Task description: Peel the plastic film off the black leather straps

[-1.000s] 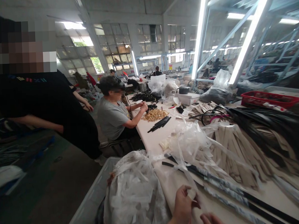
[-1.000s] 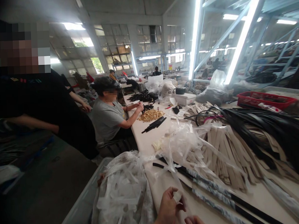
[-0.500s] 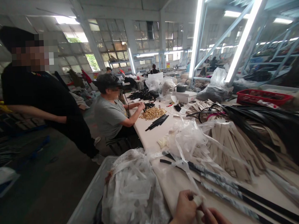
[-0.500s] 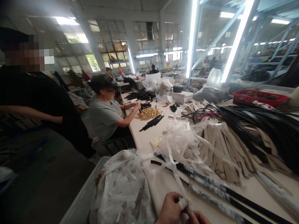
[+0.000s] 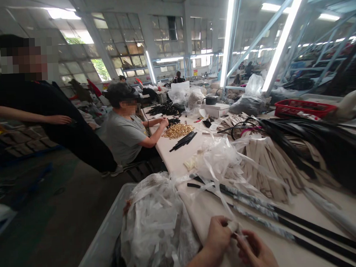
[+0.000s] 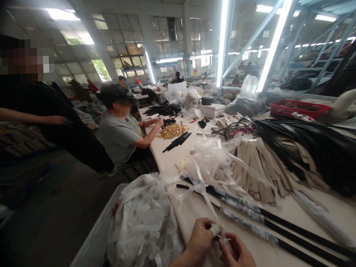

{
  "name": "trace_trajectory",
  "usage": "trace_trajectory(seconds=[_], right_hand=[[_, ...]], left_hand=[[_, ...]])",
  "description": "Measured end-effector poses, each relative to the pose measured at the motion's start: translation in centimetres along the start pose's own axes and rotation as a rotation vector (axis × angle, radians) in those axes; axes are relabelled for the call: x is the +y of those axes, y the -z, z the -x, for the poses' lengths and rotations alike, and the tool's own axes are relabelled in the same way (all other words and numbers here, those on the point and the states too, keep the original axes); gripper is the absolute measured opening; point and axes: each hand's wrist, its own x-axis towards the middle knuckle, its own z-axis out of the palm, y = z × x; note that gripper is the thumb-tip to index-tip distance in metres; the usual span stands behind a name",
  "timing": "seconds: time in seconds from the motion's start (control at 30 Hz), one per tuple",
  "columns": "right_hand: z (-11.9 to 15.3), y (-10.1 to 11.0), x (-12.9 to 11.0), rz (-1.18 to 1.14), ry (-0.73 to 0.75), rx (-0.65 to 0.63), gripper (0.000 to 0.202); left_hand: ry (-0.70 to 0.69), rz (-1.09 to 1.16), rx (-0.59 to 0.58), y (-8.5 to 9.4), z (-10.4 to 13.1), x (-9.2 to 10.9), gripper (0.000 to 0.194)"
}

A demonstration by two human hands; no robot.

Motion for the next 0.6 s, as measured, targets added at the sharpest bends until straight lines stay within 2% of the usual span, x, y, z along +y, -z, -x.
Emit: trace_trajectory(seconds=[0.1,0.2,0.3,0.47,0.6], right_hand=[[-0.3,0.6,-1.3,0.083,0.104,-0.046,0.054],[-1.1,0.7,-2.7,0.143,0.165,-0.009,0.057],[-1.9,0.6,-3.2,0.158,0.175,0.032,0.058],[-2.4,0.6,-2.0,0.174,0.169,0.033,0.060],[-2.3,1.1,-0.8,0.337,0.275,0.193,0.053]], left_hand=[[-0.038,0.035,-0.033,-0.2,-0.7,0.8,0.045],[-0.002,0.066,-0.118,-0.5,-1.6,0.6,0.045],[0.026,0.071,-0.184,-0.7,-2.0,0.2,0.044],[-0.027,0.086,-0.130,-0.9,-1.9,0.2,0.039],[-0.043,0.091,-0.065,-1.0,-1.9,-0.2,0.037]])
